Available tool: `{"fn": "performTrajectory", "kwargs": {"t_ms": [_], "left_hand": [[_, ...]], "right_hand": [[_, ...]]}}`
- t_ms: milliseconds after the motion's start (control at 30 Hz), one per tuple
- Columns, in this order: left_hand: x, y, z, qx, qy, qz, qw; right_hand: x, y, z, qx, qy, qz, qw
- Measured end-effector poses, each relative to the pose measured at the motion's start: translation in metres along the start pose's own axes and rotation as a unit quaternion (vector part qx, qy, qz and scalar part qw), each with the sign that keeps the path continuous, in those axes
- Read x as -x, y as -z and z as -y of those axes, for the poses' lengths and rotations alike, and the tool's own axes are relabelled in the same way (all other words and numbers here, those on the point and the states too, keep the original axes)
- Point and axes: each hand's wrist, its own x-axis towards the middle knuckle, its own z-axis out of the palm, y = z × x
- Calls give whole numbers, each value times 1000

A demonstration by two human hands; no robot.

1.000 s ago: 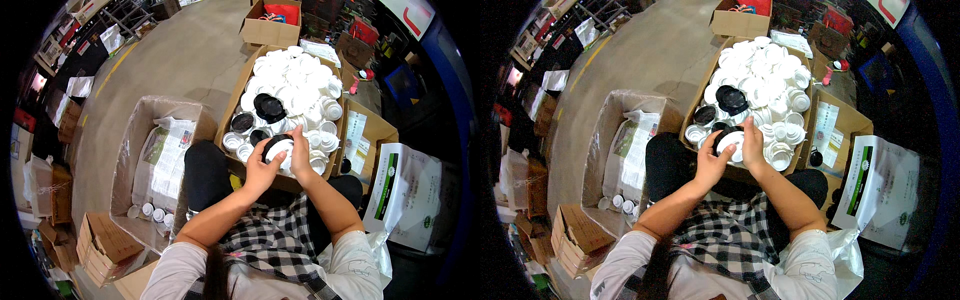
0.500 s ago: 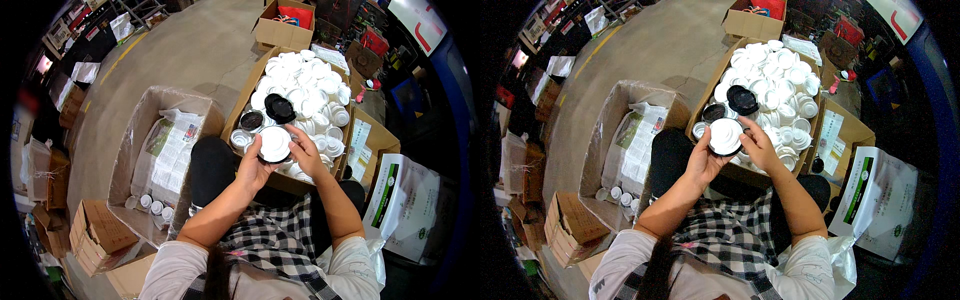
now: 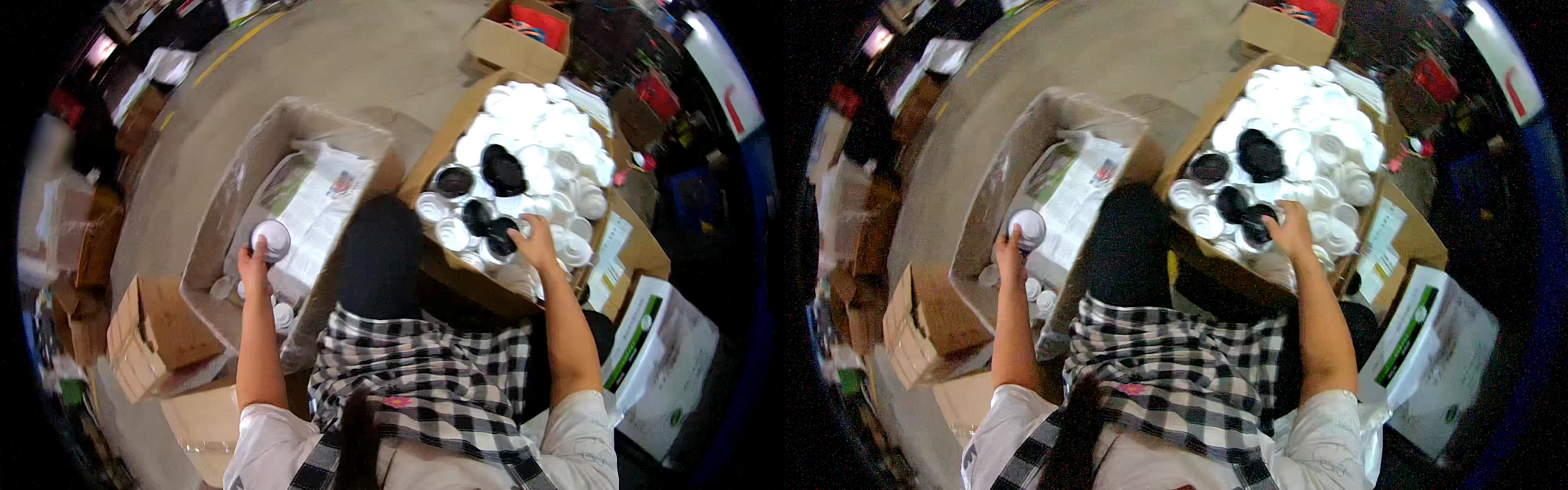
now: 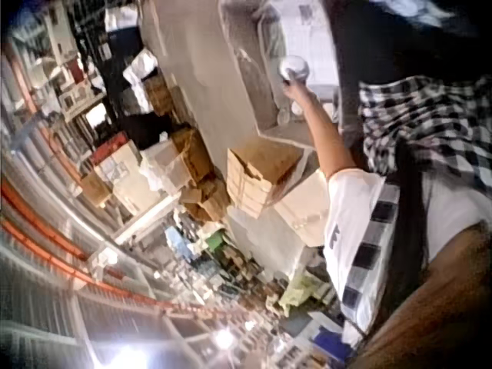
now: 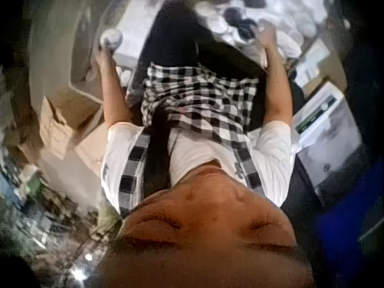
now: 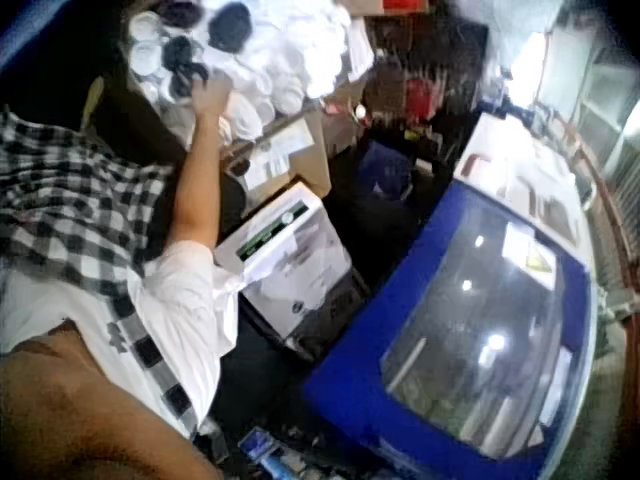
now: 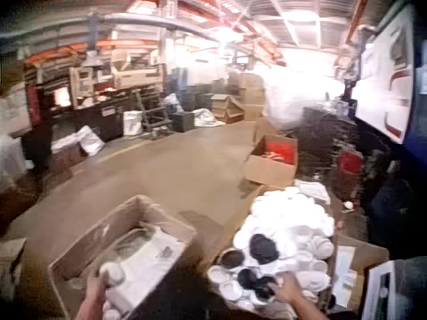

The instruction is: The person sits on the floor and repeatedly picks up white plastic cups and black lids, then presses the lids onto the cups. The person places the assembled cups into a cardboard box lined with newspaper.

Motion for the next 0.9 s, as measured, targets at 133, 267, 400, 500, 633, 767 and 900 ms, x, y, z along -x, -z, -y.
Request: {"fn": "performTrajectory", "kwargs": {"t_ms": [133,267,400,500,633,767,900], "left_hand": [[-30,94,113,-236,47,-38,970],[-34,159,201,-243,175,-34,954],[-27,158,248,-305,317,75,895],[-30,155,285,-377,380,202,820],[-15,140,302,-347,274,188,877],[-6,142,309,-477,182,114,852],[-10,127,259,-673,26,99,733]], "right_hand": [[5,-19,-63,162,-36,-100,981],[6,-19,-96,67,-48,8,997],[13,-20,-108,-53,-43,-7,998],[16,-13,-92,-59,-51,-35,996],[24,12,-41,1,-98,-81,992],[25,31,-36,34,-88,-99,991],[32,50,-26,-17,-69,-171,983]]}}
